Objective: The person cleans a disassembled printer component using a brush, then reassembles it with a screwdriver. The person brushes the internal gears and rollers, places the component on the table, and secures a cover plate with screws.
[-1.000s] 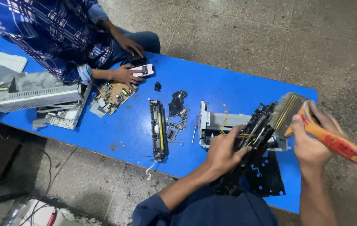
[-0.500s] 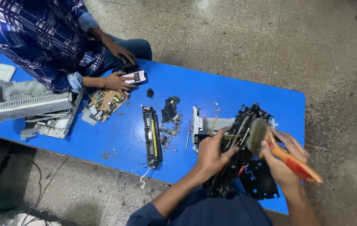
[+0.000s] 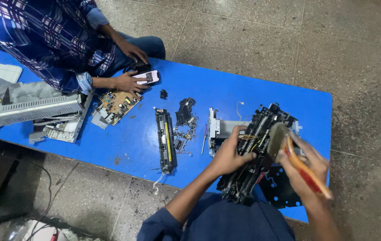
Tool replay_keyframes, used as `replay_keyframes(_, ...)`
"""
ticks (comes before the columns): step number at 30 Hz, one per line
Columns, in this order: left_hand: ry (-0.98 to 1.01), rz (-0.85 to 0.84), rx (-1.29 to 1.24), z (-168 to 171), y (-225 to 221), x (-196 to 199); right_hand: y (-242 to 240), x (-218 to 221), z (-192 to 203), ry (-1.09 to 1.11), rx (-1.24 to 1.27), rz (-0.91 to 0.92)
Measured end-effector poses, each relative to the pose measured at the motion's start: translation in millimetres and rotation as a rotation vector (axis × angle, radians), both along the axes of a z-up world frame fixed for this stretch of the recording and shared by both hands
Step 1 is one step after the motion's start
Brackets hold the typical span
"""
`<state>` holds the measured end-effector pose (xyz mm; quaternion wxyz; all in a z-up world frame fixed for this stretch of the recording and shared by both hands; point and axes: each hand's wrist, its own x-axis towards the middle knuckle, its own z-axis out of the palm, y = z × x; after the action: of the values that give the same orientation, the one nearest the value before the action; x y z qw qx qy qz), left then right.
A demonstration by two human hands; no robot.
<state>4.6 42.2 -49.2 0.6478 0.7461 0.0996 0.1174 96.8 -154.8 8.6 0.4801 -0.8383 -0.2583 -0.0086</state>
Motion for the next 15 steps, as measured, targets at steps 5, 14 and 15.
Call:
replay_keyframes(5,0.005,-0.044,-0.227,-11,0,-4,9,-12,-19,-0.266,-0.025,0.045)
replay_keyframes(14,-0.002,-0.12,-0.555,-34,-1,-4,0,15,-26,-0.206,0.083,0.0)
replay_keyframes(15,0.0,-0.125,-0.57,-37,1,-4,1,18,-22,-0.187,0.104,-0.031)
